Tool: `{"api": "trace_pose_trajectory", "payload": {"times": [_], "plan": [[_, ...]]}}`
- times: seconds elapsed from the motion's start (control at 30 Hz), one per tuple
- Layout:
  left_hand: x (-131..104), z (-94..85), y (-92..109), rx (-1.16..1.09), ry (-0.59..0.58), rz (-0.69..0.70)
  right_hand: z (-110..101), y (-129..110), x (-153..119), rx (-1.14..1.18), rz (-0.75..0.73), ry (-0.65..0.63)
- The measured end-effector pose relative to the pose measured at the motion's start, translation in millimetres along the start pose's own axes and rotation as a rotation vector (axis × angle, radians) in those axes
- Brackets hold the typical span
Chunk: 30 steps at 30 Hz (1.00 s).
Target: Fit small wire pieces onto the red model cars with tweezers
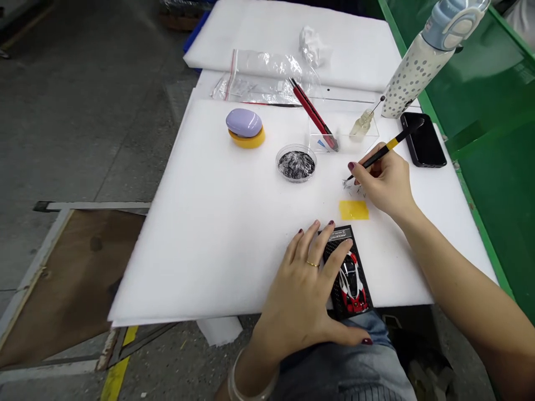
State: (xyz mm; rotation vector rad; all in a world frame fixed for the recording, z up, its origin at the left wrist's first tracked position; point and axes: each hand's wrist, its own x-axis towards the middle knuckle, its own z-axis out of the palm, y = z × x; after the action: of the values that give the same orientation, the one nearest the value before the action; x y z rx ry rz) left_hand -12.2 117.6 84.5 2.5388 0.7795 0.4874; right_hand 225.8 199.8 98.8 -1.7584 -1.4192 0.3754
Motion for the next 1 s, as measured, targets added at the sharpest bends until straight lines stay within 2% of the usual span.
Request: {"api": "trace_pose_trajectory", "payload": {"times": [0.57,1.0], "plan": [[0.4,-1.0,1.4,-0.068,0.006,-0.042,1.7,-0.3,-1.7,0.010,0.011,0.020],[0.1,-0.2,1.9,-0.065,0.035,-0.046,4.6,-4.8,-2.7,0.015,0.081,0.021]]}}
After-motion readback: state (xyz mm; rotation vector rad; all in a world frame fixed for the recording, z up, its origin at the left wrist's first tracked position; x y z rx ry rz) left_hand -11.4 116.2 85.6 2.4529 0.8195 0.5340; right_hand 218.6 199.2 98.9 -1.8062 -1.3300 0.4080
